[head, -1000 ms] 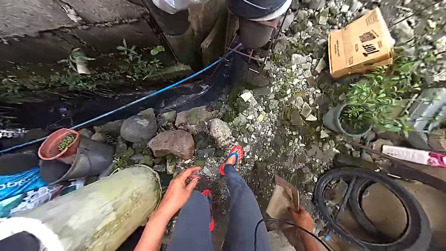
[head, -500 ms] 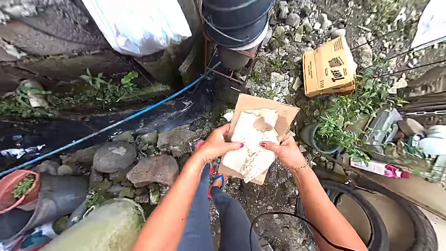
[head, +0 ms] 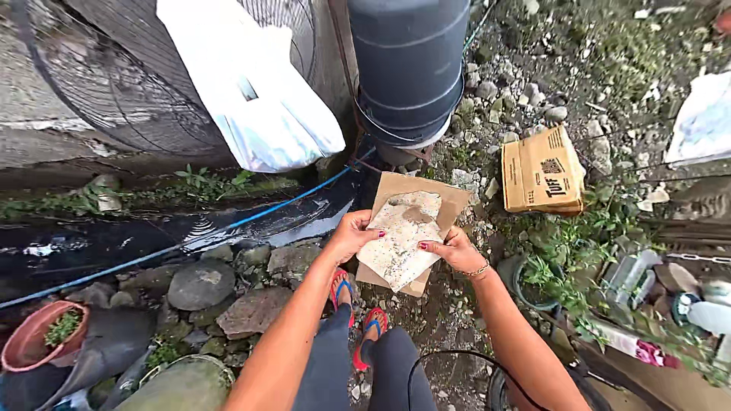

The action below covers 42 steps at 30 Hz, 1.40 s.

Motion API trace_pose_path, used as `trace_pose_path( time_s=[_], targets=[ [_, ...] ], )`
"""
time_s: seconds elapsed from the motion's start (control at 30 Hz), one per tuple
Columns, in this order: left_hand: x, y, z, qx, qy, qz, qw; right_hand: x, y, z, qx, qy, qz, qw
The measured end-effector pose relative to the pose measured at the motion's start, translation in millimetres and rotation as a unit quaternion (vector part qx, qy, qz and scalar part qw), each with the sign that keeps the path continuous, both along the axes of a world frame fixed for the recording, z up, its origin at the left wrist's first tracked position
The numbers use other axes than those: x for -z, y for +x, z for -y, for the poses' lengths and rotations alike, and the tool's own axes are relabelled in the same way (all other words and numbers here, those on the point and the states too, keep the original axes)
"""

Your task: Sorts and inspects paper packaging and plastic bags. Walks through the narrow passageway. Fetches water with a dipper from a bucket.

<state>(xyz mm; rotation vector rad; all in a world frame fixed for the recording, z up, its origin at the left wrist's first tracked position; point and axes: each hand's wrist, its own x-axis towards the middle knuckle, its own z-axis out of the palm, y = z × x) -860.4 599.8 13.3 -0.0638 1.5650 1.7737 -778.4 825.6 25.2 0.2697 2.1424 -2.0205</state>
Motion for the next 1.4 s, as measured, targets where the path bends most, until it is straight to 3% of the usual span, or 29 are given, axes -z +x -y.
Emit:
trace_pose_path(
  time_s=[0.3,0.57,0.63,0.73,0.8,0.9,0.97,1.03,1.23,1.33,1.4],
  targets=[
    [-23,-30,-15,-0.090,-0.030,-0.064,0.993,-14,-69,-13,-0.055,0.022,-0.047,0.997],
    [-65,-37,-41,-0.168,0.009,-0.043,0.985,-51,-107,-44,-0.143,0.036,-0.117,0.982],
    [-70,-37,-37,-0.148,0.083,-0.015,0.985,-62,-115,-53,-0.175,0.049,-0.172,0.968],
    [-45,-40,-19,-0.038,0.257,-0.014,0.966,-81,-128,-61,-0.248,0.069,-0.238,0.936],
    [-40,-50,-18,0.033,0.293,-0.019,0.955,-88,-136,-64,-0.301,0.064,-0.261,0.915],
    [-66,-61,-31,0.145,0.171,-0.035,0.974,-96,-144,-61,-0.389,0.069,-0.295,0.870],
    [-85,-71,-43,0.279,0.065,-0.068,0.956,-100,-145,-57,-0.436,0.081,-0.301,0.844],
    [-93,-72,-48,0.329,0.041,-0.090,0.939,-107,-146,-55,-0.455,0.099,-0.295,0.835],
    [-108,-50,-60,0.205,-0.002,-0.105,0.973,-101,-156,-52,-0.397,0.180,-0.285,0.854],
    [-106,-47,-74,0.139,-0.047,-0.099,0.984,-95,-175,-73,-0.423,0.152,-0.112,0.886],
    [-102,-46,-75,0.092,-0.077,-0.078,0.990,-84,-188,-105,-0.384,0.104,0.002,0.917]
  ],
)
